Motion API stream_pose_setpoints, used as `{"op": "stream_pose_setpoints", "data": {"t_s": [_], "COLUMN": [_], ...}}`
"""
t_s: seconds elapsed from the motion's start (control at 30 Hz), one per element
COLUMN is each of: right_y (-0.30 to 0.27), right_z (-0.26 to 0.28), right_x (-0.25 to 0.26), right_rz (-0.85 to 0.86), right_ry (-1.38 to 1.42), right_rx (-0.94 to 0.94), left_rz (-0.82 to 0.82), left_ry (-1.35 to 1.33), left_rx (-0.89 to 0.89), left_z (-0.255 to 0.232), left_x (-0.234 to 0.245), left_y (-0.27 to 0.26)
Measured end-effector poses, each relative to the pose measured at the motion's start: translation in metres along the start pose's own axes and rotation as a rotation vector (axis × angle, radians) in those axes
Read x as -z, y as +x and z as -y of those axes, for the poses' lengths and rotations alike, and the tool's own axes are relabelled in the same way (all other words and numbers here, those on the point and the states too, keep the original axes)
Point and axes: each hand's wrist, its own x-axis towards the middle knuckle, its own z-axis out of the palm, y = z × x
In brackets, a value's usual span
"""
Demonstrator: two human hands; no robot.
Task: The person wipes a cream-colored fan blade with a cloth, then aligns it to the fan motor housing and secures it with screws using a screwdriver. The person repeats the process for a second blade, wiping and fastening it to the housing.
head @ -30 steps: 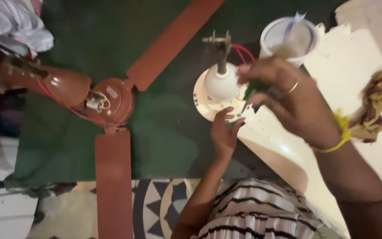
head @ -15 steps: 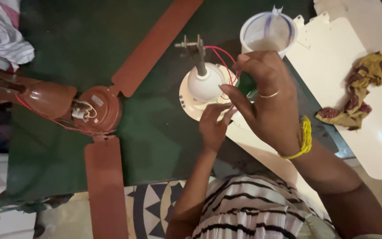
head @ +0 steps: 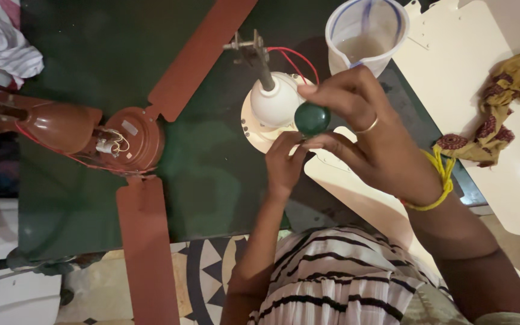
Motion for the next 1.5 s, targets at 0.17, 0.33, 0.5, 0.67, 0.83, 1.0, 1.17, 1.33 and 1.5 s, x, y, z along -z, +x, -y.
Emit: {"op": "stream_pose_setpoints", "data": {"t_s": [0.17,0.33,0.5,0.67,0.83,1.0,1.17,1.33,1.5], "right_y": [-0.005,-0.008,-0.010,-0.007,-0.006,-0.011,-0.019,-0.016,0.014], "right_z": [-0.009,-0.006,0.007,0.010,0.007,0.003,-0.004,0.002,-0.014], "right_x": [0.002,-0.001,0.014,0.021,0.007,0.013,0.008,0.004,0.021], "right_rz": [-0.049,-0.141,0.005,0.049,-0.067,0.007,0.011,-0.057,0.266], "right_ry": [0.406,0.025,-0.035,-0.014,-0.116,-0.002,0.070,-0.093,0.371], "right_rx": [0.000,-0.025,0.071,0.045,0.047,0.115,0.057,-0.011,0.236], "left_rz": [0.082,0.061,0.056,0.050,-0.017,0.035,0.108,0.037,0.182], "left_ry": [0.029,-0.334,-0.071,-0.114,-0.060,-0.012,0.004,-0.198,0.036], "left_rx": [0.032,0.202,0.081,0.087,0.066,0.094,0.092,0.157,0.172], "left_z": [0.005,-0.015,-0.021,-0.015,-0.007,0.005,0.010,0.011,0.034], "left_x": [-0.001,-0.003,0.001,-0.002,-0.008,-0.007,-0.003,-0.009,-0.006], "left_y": [0.002,0.003,0.005,0.001,-0.006,-0.006,-0.008,-0.011,-0.004]}}
